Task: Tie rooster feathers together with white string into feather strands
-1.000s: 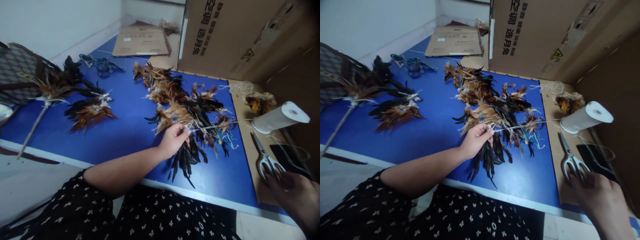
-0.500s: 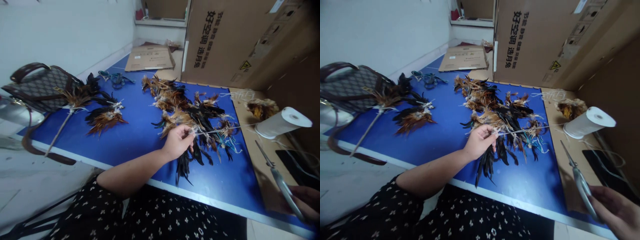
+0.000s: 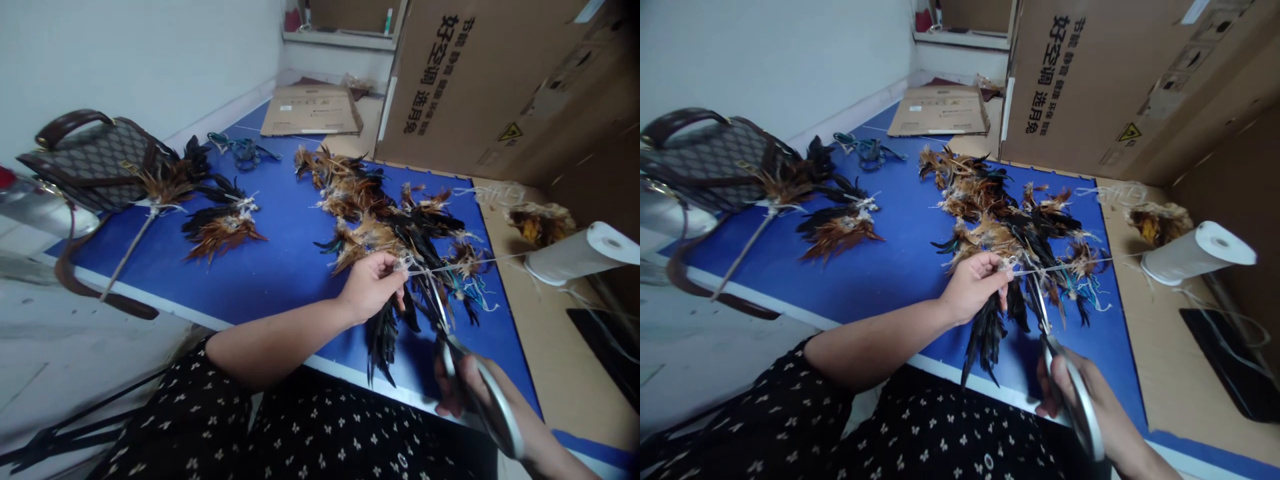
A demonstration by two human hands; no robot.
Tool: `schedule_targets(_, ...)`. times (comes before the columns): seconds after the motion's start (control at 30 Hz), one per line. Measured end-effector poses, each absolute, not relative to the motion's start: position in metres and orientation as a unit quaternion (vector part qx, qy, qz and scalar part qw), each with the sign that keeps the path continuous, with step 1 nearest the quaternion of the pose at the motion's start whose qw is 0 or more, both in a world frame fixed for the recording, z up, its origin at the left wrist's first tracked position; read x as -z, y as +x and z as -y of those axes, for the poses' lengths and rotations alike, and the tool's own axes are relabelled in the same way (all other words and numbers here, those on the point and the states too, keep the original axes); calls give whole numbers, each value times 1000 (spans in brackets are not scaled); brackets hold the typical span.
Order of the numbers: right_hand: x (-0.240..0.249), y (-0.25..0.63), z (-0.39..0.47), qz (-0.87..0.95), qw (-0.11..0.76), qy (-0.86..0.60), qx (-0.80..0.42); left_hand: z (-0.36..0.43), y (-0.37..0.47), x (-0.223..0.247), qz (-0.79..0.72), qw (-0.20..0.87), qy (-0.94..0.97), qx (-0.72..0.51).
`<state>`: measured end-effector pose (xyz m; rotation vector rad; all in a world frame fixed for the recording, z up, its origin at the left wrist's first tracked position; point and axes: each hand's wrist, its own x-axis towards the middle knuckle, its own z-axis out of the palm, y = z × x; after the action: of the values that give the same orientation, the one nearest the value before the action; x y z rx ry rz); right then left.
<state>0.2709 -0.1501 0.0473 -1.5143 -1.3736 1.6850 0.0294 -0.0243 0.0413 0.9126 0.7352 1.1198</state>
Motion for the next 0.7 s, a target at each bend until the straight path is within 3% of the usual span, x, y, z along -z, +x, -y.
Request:
schedule_targets(0.57,-34,266,134,467,273,-606,-583,21,26,-41,-319,695,405,-501)
schedule_targets(0.7,-34,290,143,490,270,-666,-494,19,23,-44,-328,688,414,-497)
